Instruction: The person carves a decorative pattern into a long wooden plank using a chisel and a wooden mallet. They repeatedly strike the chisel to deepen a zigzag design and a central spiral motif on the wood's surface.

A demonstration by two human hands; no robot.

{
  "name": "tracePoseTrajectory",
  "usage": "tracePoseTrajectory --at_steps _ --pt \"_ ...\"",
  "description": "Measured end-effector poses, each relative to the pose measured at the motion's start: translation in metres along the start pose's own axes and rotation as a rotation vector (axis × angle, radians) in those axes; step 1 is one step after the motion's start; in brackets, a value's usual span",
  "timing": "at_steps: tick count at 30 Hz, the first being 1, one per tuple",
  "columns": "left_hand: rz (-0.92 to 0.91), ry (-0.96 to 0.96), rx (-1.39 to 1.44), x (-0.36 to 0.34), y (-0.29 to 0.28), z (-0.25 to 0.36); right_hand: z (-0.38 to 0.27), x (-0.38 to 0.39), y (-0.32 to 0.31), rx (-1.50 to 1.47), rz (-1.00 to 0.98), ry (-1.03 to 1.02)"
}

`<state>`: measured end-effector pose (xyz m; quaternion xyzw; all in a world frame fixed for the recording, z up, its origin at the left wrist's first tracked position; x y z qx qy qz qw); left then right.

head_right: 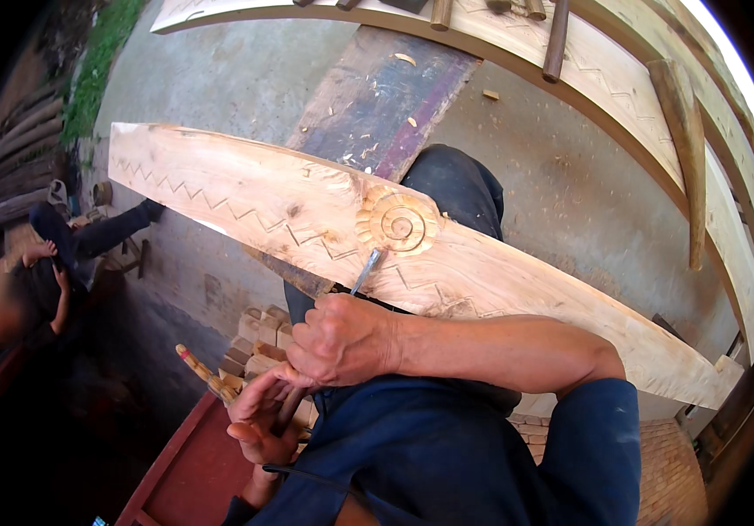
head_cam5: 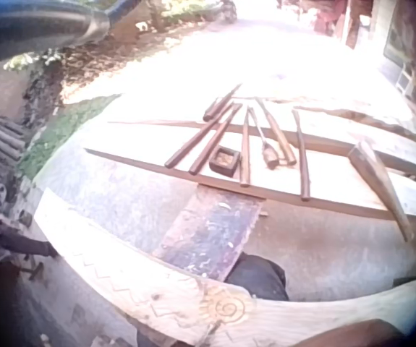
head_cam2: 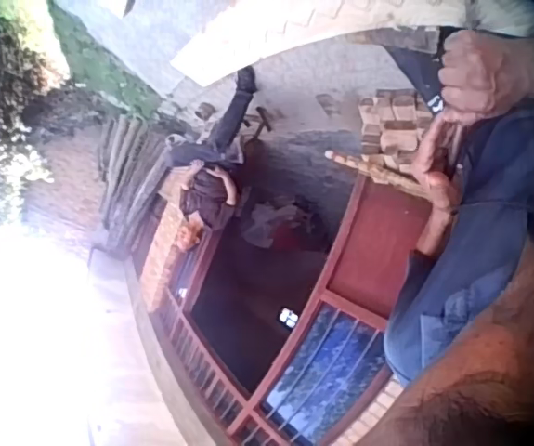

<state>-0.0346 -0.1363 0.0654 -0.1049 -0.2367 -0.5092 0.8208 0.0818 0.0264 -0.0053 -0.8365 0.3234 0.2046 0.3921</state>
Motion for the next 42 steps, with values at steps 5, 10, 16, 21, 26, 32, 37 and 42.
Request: tracePoseTrajectory --at_steps 5,10,16,21,26,32,37,42 --pt "-0.01 0.016 0.001 -0.005 0.008 0.007 0.001 -0.004 -0.005 0.009 0.018 -0.02" --pt "-0.05 0.045 -0.032 0.006 0.01 0.012 -0.009 -0.004 -0.007 0.037 0.013 -0.064" --pt "-0.016 0.043 -0.027 0.011 0.007 0.008 -0.009 -0.003 -0.003 0.0 -0.019 -0.065" --pt "-0.042 0.054 -0.047 0.008 0.006 0.011 -0.009 -0.003 -0.001 -0.009 -0.014 -0.053" --pt "-0.028 0.052 -0.043 0.009 0.004 0.008 -0.01 -0.003 -0.001 -0.001 -0.011 -0.054" --pt "-0.027 0.018 -0.053 0.008 0.006 0.01 -0.01 -0.002 -0.004 0.02 -0.002 -0.061" --pt "-0.024 0.002 -0.053 0.007 0.009 0.013 -0.008 -0.002 -0.004 -0.006 -0.006 -0.051" --pt "-0.002 0.021 -0.025 0.007 0.01 0.016 -0.007 -0.003 -0.004 -0.039 -0.015 -0.036"
Point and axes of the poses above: each hand's wrist, its own x-axis away from the middle knuckle, its own y-axis out of the palm, z = x × y, the point moved 4 cm from there along -x, towards the middle knuckle, and after that the axes turned 5 degrees about x, right-handed, at the moved point
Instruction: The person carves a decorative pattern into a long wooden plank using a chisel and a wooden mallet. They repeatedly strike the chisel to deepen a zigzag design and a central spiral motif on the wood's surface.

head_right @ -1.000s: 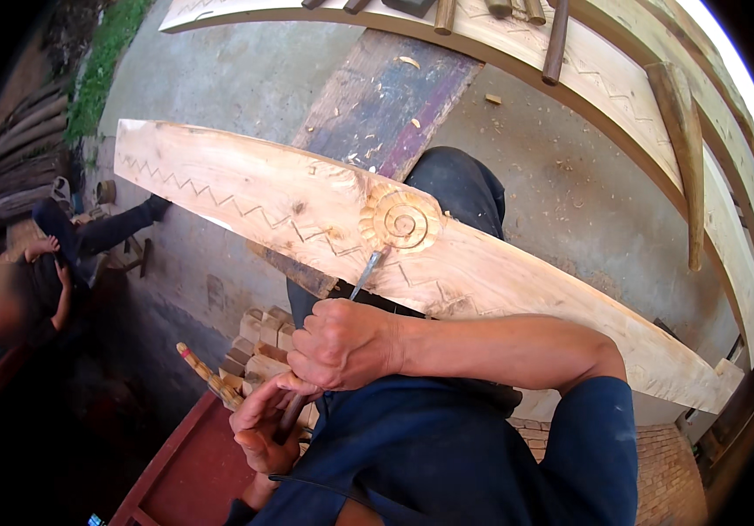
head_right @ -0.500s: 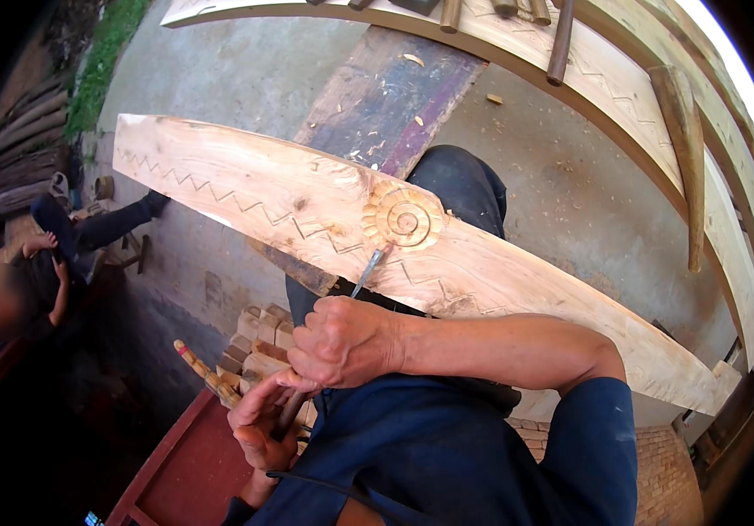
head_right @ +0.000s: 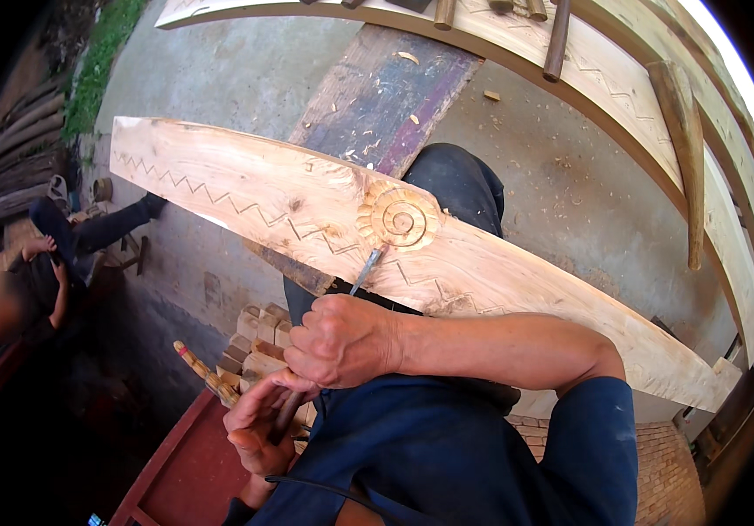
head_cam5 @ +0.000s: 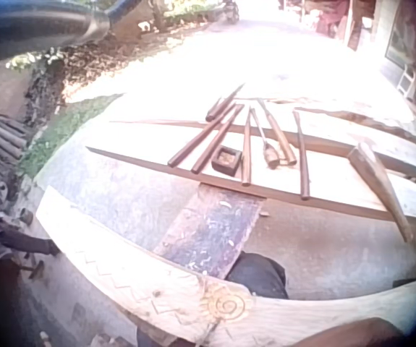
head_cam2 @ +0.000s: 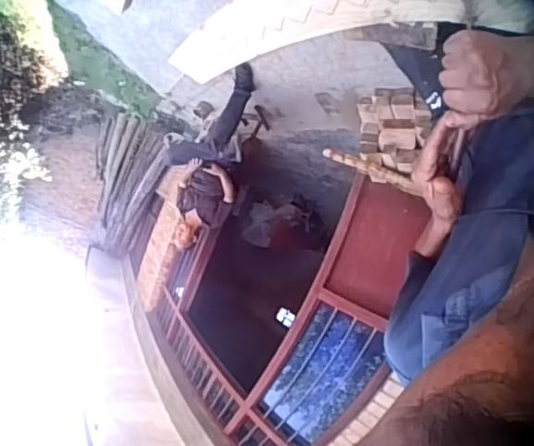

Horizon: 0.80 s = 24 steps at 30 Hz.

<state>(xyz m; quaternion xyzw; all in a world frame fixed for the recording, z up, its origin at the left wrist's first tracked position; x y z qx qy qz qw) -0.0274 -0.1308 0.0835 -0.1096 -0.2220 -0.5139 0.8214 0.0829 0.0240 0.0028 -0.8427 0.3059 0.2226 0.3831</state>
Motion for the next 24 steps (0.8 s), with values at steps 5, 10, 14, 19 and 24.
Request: tracePoseTrajectory --at_steps 5,10,14,19,24 --pt "0.015 -0.011 -0.046 -0.001 0.006 0.009 0.001 -0.002 -0.004 -0.064 0.004 0.035" --pt "0.038 -0.033 -0.066 0.003 0.009 0.007 0.002 0.0 -0.004 -0.042 0.089 0.028" --pt "0.062 -0.023 -0.055 0.001 0.004 0.002 0.003 0.002 0.002 -0.006 0.082 0.035" --pt "0.053 -0.03 -0.027 -0.006 0.002 -0.006 0.006 0.005 0.001 0.045 0.05 0.014" --pt "0.056 -0.022 -0.06 -0.002 -0.003 -0.004 0.005 0.002 0.002 0.03 0.094 0.033"
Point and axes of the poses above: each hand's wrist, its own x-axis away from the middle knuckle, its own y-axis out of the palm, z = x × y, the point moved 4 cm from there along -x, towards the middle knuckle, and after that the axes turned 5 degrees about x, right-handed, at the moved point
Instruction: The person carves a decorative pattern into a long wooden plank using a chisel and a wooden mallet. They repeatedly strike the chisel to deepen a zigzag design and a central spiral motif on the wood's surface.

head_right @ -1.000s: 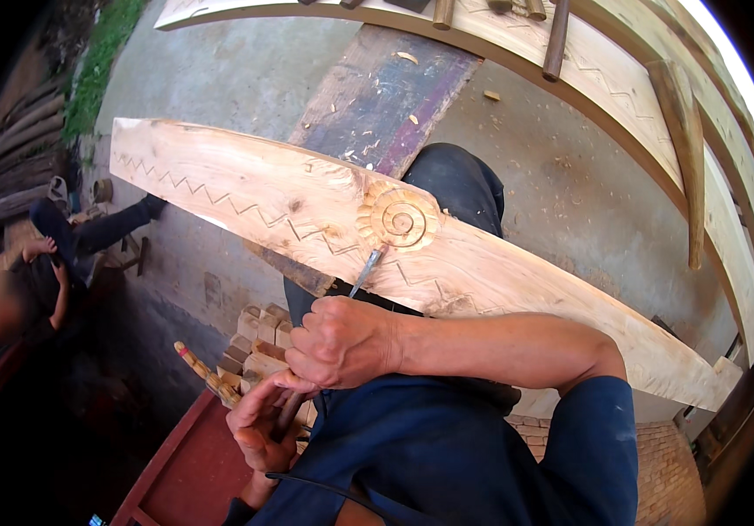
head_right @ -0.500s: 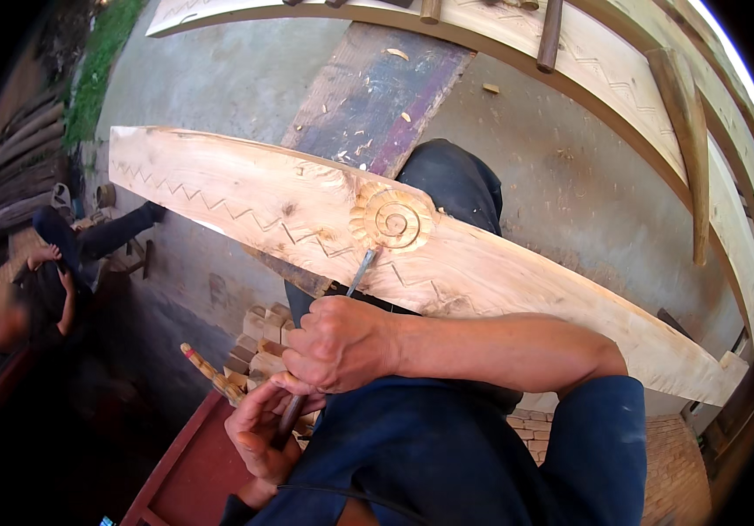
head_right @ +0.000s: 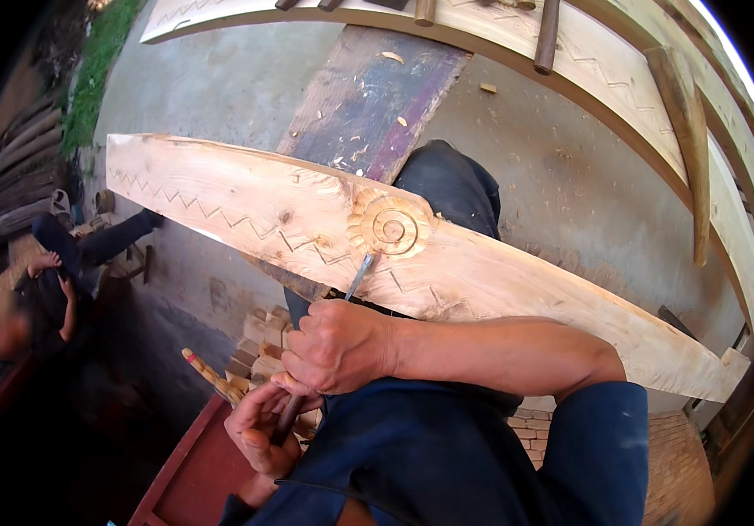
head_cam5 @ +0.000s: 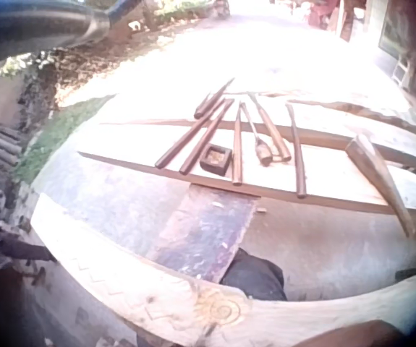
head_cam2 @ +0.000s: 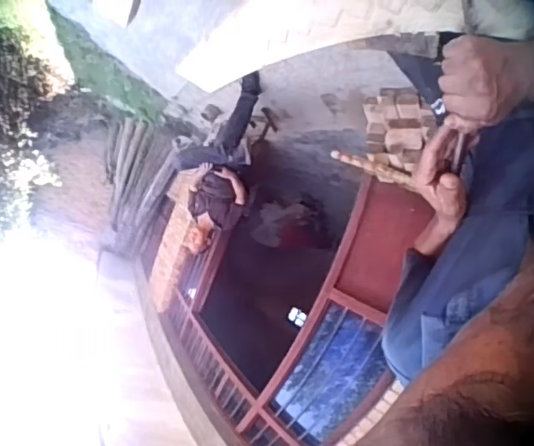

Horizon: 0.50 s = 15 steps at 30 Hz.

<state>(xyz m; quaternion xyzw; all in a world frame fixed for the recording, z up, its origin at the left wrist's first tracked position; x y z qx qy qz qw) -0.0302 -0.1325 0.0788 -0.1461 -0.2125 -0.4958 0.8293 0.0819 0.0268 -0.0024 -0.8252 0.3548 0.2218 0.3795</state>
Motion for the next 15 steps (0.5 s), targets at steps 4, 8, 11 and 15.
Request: tracePoseTrajectory --at_steps 4,8,11,15 --pt "0.0 0.056 0.046 -0.017 -0.003 -0.005 0.005 -0.001 0.003 0.027 -0.004 0.008" --pt "-0.129 0.016 -0.034 -0.021 -0.007 -0.01 0.004 -0.002 0.001 0.077 -0.087 -0.025" --pt "-0.047 0.058 0.047 -0.026 -0.004 0.004 0.006 -0.005 0.0 0.082 -0.048 -0.018" --pt "0.175 0.287 0.188 -0.01 -0.036 0.008 0.003 -0.007 -0.003 0.084 -0.06 0.023"
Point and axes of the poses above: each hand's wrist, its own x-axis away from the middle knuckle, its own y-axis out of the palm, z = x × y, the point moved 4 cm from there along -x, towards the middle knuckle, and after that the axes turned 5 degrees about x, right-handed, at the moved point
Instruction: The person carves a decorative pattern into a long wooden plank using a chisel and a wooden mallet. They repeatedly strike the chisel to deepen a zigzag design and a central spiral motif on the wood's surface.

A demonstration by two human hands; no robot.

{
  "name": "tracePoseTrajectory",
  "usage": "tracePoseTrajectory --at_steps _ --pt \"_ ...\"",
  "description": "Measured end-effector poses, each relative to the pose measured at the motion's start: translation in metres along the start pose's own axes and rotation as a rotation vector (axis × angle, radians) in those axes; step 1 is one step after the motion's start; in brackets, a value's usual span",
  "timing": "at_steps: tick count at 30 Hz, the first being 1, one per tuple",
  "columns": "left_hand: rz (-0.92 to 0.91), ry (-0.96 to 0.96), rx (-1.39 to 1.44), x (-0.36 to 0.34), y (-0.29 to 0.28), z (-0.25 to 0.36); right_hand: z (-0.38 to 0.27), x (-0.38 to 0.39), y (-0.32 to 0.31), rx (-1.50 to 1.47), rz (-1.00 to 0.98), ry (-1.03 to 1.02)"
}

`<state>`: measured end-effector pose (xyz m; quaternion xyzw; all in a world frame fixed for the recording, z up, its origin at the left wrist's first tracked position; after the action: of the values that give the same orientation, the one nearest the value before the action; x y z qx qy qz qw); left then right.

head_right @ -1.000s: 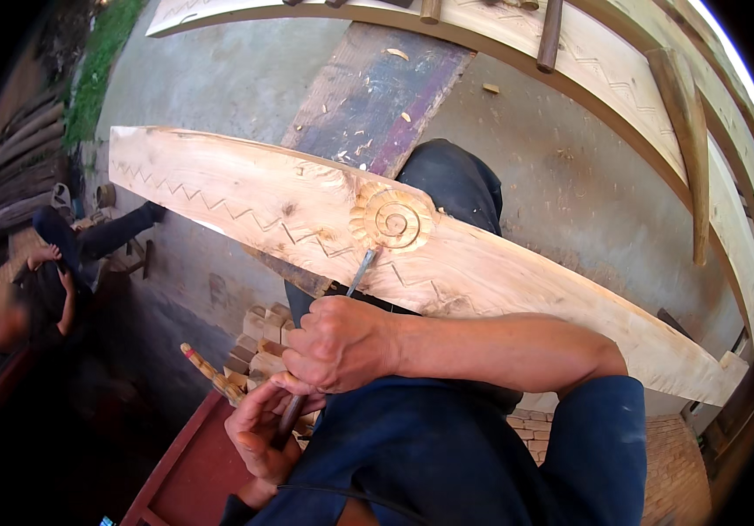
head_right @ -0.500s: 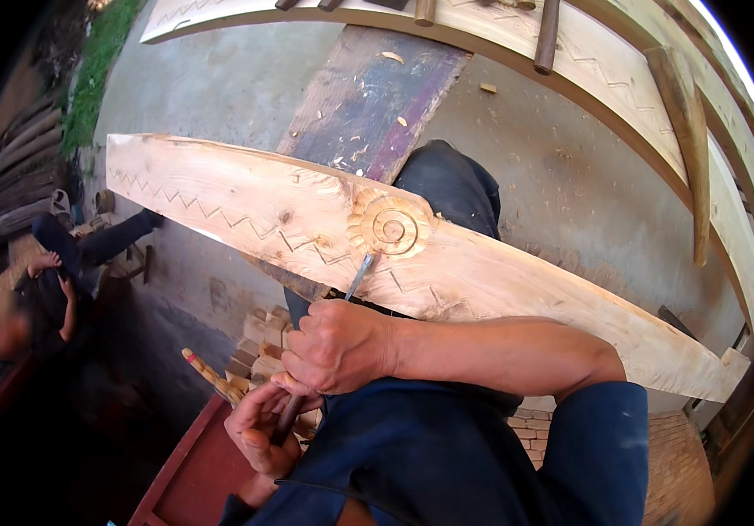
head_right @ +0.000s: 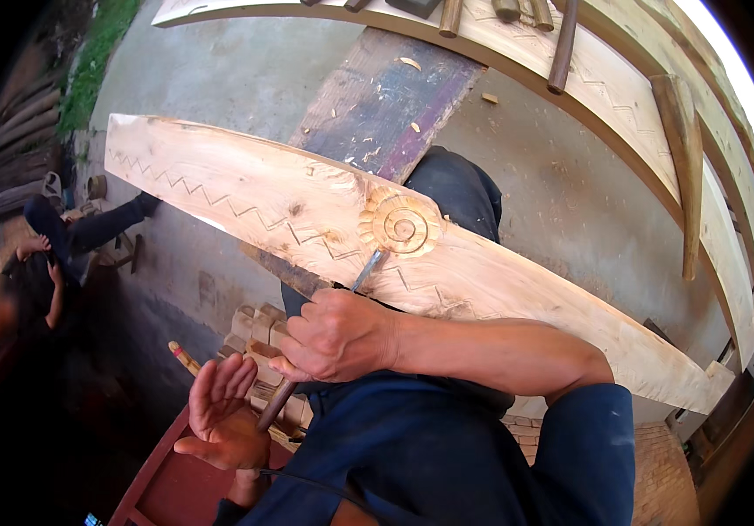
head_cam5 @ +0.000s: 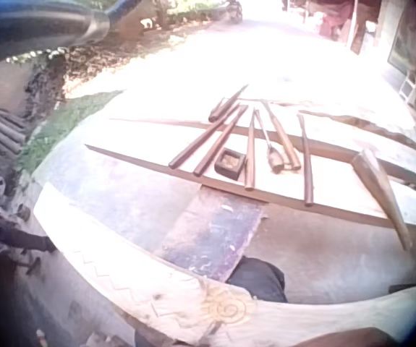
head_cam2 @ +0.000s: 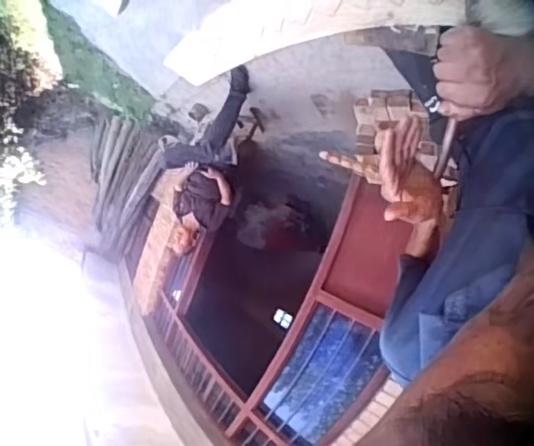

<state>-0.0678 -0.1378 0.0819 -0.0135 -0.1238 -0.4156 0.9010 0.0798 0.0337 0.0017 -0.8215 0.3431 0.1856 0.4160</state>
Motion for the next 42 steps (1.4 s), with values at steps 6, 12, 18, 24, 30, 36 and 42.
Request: tracePoseTrajectory --at_steps 6,12,18,24,30,36,42 --pt "-0.125 -0.103 -0.097 0.002 0.017 -0.02 0.003 0.004 0.003 -0.014 0.026 -0.029" --pt "-0.278 -0.189 -0.285 0.007 0.017 -0.014 -0.01 0.0 -0.009 0.073 0.084 -0.165" --pt "-0.322 -0.257 -0.233 0.013 0.03 -0.012 -0.013 0.006 0.001 0.028 0.002 -0.154" --pt "-0.306 -0.341 -0.197 0.012 0.026 -0.009 -0.009 0.007 0.002 0.006 -0.013 -0.116" --pt "-0.307 -0.383 -0.199 0.011 0.025 -0.005 -0.007 0.004 0.004 -0.025 0.057 -0.107" --pt "-0.294 -0.388 -0.218 0.011 0.026 -0.002 -0.007 0.005 0.006 -0.04 0.05 -0.098" --pt "-0.314 -0.319 -0.273 0.008 0.026 -0.002 -0.006 0.004 0.005 -0.051 0.058 -0.098"
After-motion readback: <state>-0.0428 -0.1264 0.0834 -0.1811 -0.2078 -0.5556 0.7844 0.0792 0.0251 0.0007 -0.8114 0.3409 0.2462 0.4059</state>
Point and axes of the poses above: each hand's wrist, its own x-axis away from the middle knuckle, its own y-axis out of the palm, z = x × y, the point moved 4 cm from there along -x, towards the middle knuckle, and after that the axes turned 5 degrees about x, right-handed, at the moved point
